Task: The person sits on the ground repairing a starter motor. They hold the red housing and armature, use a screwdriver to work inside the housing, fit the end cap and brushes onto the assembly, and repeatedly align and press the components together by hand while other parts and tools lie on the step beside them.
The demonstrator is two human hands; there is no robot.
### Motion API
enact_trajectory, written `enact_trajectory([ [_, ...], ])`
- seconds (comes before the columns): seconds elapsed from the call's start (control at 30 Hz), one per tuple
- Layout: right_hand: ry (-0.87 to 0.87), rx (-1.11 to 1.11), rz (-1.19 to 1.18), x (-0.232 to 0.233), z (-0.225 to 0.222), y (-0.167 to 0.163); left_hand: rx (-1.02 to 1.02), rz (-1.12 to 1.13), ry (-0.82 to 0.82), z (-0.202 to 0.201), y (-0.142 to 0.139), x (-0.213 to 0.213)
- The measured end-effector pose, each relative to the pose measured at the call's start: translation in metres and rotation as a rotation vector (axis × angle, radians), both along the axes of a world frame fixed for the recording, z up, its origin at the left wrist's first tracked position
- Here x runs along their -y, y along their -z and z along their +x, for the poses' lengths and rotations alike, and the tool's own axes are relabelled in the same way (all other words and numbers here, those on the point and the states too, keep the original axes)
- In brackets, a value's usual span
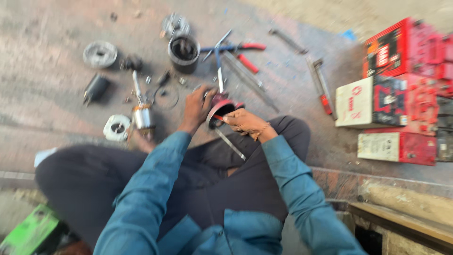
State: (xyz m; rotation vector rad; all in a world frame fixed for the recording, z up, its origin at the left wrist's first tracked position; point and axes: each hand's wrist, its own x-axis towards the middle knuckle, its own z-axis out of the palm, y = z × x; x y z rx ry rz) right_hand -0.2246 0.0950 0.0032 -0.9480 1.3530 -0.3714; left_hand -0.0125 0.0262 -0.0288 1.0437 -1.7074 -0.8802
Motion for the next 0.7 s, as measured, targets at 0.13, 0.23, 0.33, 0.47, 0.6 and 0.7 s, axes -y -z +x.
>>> enact_trajectory([
  [0.13,0.237,0.284,0.093,-0.010,0.002,0.016,-0.011,0.035,-0.008,0.000,0.005,-0.005],
  [0.23,0.231,0.324,0.154,-0.008,0.010,0.022,0.018,0.027,-0.006,0.001,0.007,-0.005],
  [0.33,0.292,0.445,0.190,0.002,0.012,0.023,0.008,0.071,-0.039,0.003,0.005,0.002],
  [0.47,0.242,0.532,0.233,0.012,0.006,0.023,-0.031,0.059,-0.044,0.003,-0.001,0.005],
  [0.6,0.121,0.203,0.185,0.012,0.008,0.034,-0.029,0.130,-0.044,0.005,-0.005,0.004],
  [0.7,0.197,0.595,0.054,0.017,0.003,0.036,-0.004,0.173,-0.045,0.006,-0.003,0.006],
])
